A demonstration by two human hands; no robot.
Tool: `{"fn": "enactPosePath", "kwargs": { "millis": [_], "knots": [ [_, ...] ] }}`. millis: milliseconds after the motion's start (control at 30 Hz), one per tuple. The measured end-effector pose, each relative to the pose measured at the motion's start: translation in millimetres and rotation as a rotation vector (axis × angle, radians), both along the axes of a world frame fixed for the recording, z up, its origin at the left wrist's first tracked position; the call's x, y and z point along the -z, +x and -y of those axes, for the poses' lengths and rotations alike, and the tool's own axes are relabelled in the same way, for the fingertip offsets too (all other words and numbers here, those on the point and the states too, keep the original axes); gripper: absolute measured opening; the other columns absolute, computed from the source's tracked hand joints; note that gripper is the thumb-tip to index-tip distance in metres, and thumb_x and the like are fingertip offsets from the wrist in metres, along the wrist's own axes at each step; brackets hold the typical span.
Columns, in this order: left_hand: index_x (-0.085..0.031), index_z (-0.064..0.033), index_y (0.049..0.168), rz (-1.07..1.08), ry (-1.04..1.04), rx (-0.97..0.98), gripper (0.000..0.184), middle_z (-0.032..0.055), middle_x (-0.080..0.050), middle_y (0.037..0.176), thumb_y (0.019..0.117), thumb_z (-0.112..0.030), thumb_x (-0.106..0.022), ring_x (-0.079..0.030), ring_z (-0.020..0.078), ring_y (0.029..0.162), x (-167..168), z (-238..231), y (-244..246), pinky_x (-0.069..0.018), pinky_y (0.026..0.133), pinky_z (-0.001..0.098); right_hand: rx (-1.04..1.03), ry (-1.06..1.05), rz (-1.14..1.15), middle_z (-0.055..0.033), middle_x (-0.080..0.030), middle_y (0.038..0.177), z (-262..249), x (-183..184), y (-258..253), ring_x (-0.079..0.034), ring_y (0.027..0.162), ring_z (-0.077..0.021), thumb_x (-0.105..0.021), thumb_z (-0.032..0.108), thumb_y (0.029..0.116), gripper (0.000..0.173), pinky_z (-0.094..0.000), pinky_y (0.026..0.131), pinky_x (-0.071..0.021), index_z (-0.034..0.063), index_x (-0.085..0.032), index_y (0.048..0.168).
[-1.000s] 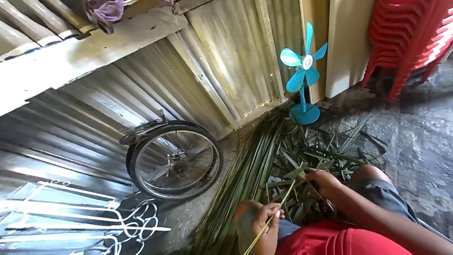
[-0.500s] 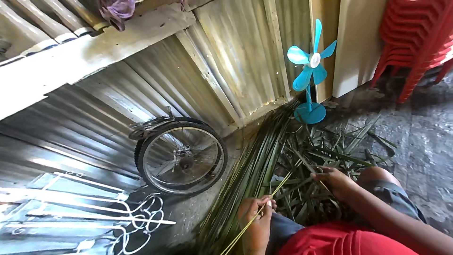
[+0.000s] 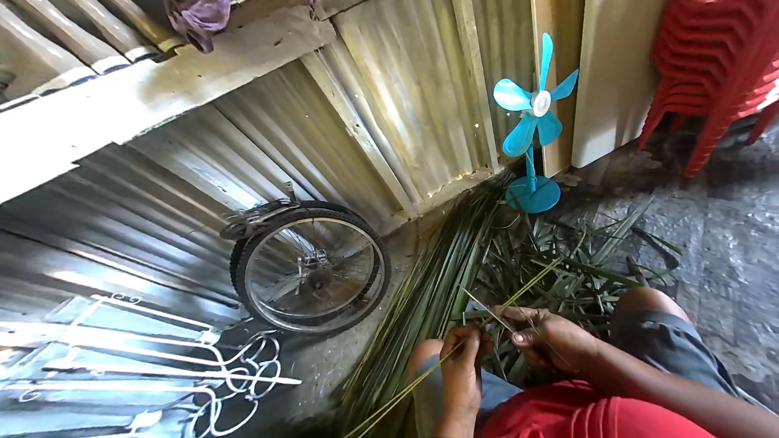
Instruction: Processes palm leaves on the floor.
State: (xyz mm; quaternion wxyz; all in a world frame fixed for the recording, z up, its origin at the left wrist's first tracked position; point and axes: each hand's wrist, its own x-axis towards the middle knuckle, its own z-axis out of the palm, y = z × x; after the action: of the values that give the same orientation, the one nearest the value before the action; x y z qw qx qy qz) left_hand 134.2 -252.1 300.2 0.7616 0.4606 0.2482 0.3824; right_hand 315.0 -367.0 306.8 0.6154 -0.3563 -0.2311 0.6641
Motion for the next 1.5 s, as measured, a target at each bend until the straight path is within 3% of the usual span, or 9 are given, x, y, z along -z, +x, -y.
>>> {"fn": "enactPosePath", "kwargs": {
  "millis": [167,367,667,767,900,1100,1233,1367,1500],
  "knots": [
    [-0.067,0.0029,0.1,-0.074,0.045,-0.022,0.008,0.0156,-0.074,0.092,0.0953,0.003,-0.061,-0.074,0.0218,0.078,1.2,2.4,6.3,-0.0643,0.074,0.0367,-0.022,-0.02,0.038,-0.0029,-0.064,0.082,-0.6,5.4,-3.8,-0.051,0.052,-0.0066,-0.07,0.009,0.0896,0.052,-0.0235,0.048,-0.0464,0.0143,-0.059,0.14],
    [-0.067,0.0031,0.099,-0.056,0.062,-0.033,0.006,0.0162,-0.073,0.089,0.0959,0.001,-0.062,-0.073,0.0213,0.076,2.6,2.5,6.3,-0.0638,0.071,0.0359,-0.022,0.002,0.11,-0.0049,-0.066,0.096,-2.2,-0.6,-4.2,-0.05,0.054,-0.0068,-0.07,0.004,0.089,0.062,-0.0233,0.048,-0.0451,0.0181,-0.053,0.147],
    [-0.066,0.0002,0.098,0.038,-0.224,-0.124,0.013,0.0149,-0.074,0.088,0.1024,-0.001,-0.054,-0.074,0.0206,0.078,-11.6,7.6,14.5,-0.0632,0.073,0.0347,-0.013,-0.01,0.139,-0.0047,-0.067,0.092,-2.8,-2.9,-7.3,-0.051,0.053,-0.007,-0.072,0.006,0.0879,0.054,-0.0234,0.047,-0.0454,0.0172,-0.062,0.14],
    [-0.063,-0.0024,0.095,0.027,-0.162,-0.082,0.009,0.0144,-0.074,0.091,0.0995,-0.001,-0.055,-0.074,0.0204,0.081,-10.4,8.3,13.1,-0.063,0.075,0.0337,0.017,-0.048,0.131,-0.0051,-0.066,0.09,-2.4,-7.7,-4.6,-0.05,0.053,-0.007,-0.071,0.004,0.0881,0.054,-0.0235,0.047,-0.0445,0.0161,-0.061,0.14],
    [-0.072,0.0001,0.098,0.06,0.0,0.0,0.007,0.0181,-0.074,0.099,0.0918,-0.002,-0.071,-0.074,0.0218,0.084,1.8,6.0,9.1,-0.0631,0.076,0.0365,0.049,-0.071,0.088,-0.0051,-0.067,0.092,-3.2,-4.1,0.1,-0.051,0.053,-0.0074,-0.072,0.005,0.0872,0.064,-0.024,0.047,-0.045,0.0174,-0.054,0.147],
    [-0.068,0.0012,0.1,-0.026,0.188,-0.055,0.01,0.0149,-0.074,0.098,0.095,0.002,-0.06,-0.074,0.0207,0.084,5.0,6.2,8.2,-0.0638,0.078,0.0368,-0.015,-0.033,0.199,-0.0036,-0.064,0.09,-4.2,-3.7,-2.9,-0.051,0.055,-0.0077,-0.072,0.006,0.0879,0.061,-0.0239,0.048,-0.0448,0.0172,-0.054,0.145],
    [-0.066,-0.0018,0.095,0.003,0.228,-0.053,0.013,0.0097,-0.073,0.089,0.0924,0.007,-0.057,-0.073,0.0175,0.081,12.3,8.1,6.4,-0.0632,0.077,0.0358,-0.041,-0.018,0.252,-0.0047,-0.067,0.099,-3.0,-8.7,-5.1,-0.052,0.055,-0.0073,-0.072,0.005,0.088,0.059,-0.0235,0.048,-0.0451,0.0169,-0.056,0.143],
    [-0.068,-0.0028,0.097,0.025,0.292,-0.005,0.012,0.0105,-0.074,0.095,0.096,0.003,-0.058,-0.073,0.0188,0.085,12.2,7.5,3.9,-0.0633,0.081,0.0372,-0.012,-0.044,0.149,-0.0059,-0.068,0.1,-0.7,-8.4,-4.1,-0.052,0.057,-0.0074,-0.071,0.002,0.0875,0.06,-0.0231,0.048,-0.0446,0.0159,-0.057,0.144],
    [-0.068,0.0017,0.097,-0.012,0.322,0.006,0.008,0.0169,-0.072,0.104,0.0976,0.001,-0.059,-0.073,0.0223,0.09,16.7,7.4,1.1,-0.063,0.081,0.0379,0.008,-0.105,0.053,-0.0051,-0.068,0.092,1.8,-5.7,-3.9,-0.051,0.053,-0.0064,-0.071,0.005,0.0869,0.054,-0.0229,0.046,-0.0444,0.016,-0.061,0.139]
  ]
}}
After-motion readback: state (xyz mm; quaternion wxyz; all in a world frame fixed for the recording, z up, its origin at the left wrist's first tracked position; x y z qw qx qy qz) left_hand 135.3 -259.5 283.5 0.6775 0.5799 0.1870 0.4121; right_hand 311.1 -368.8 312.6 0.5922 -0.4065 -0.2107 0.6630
